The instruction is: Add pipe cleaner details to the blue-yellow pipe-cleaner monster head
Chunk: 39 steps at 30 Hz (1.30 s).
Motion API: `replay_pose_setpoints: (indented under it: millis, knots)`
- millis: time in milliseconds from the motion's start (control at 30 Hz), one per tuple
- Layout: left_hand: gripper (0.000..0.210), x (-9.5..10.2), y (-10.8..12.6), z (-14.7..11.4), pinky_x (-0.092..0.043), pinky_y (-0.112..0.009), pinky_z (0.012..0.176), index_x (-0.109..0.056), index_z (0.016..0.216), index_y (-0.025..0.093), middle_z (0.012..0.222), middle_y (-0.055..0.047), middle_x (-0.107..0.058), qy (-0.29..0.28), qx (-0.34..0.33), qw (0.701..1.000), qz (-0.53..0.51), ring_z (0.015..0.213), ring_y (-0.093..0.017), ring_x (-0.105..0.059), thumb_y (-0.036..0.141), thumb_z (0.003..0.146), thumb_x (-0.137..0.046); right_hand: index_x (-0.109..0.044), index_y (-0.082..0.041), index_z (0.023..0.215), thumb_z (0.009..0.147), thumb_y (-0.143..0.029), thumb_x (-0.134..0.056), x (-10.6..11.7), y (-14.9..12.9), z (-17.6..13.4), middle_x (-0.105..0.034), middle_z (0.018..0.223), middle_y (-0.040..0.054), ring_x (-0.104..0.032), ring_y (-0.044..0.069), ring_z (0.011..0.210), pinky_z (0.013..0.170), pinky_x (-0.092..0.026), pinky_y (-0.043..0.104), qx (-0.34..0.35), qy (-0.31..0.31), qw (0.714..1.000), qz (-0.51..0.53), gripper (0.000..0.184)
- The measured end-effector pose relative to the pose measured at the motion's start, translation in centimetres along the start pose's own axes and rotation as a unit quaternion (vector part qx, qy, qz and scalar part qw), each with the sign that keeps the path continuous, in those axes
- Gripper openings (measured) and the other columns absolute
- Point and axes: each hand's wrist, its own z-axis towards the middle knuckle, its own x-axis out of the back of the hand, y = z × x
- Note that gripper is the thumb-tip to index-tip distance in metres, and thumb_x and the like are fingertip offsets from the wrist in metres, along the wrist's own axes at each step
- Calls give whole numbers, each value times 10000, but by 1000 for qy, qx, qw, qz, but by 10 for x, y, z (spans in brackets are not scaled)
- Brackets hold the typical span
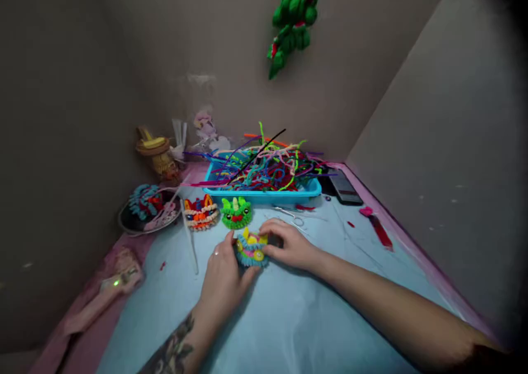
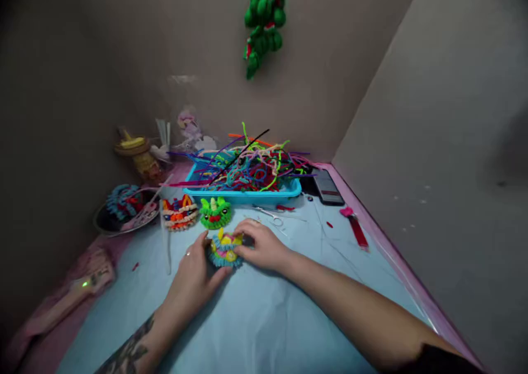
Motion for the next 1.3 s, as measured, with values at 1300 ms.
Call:
replay_pose_setpoints:
  millis: [1300]
  knots:
    - [381, 12, 0, -3, -432, -448, 882, -528, 1149, 235, 1149, -110, -501, 117, -180, 977, 7, 1073, -258, -489, 259, 774, -588, -628, -154, 852, 740, -231, -566, -3, 13, 5, -636, 784, 28, -561, 133, 692, 630, -438, 235, -202, 60, 975, 72, 149]
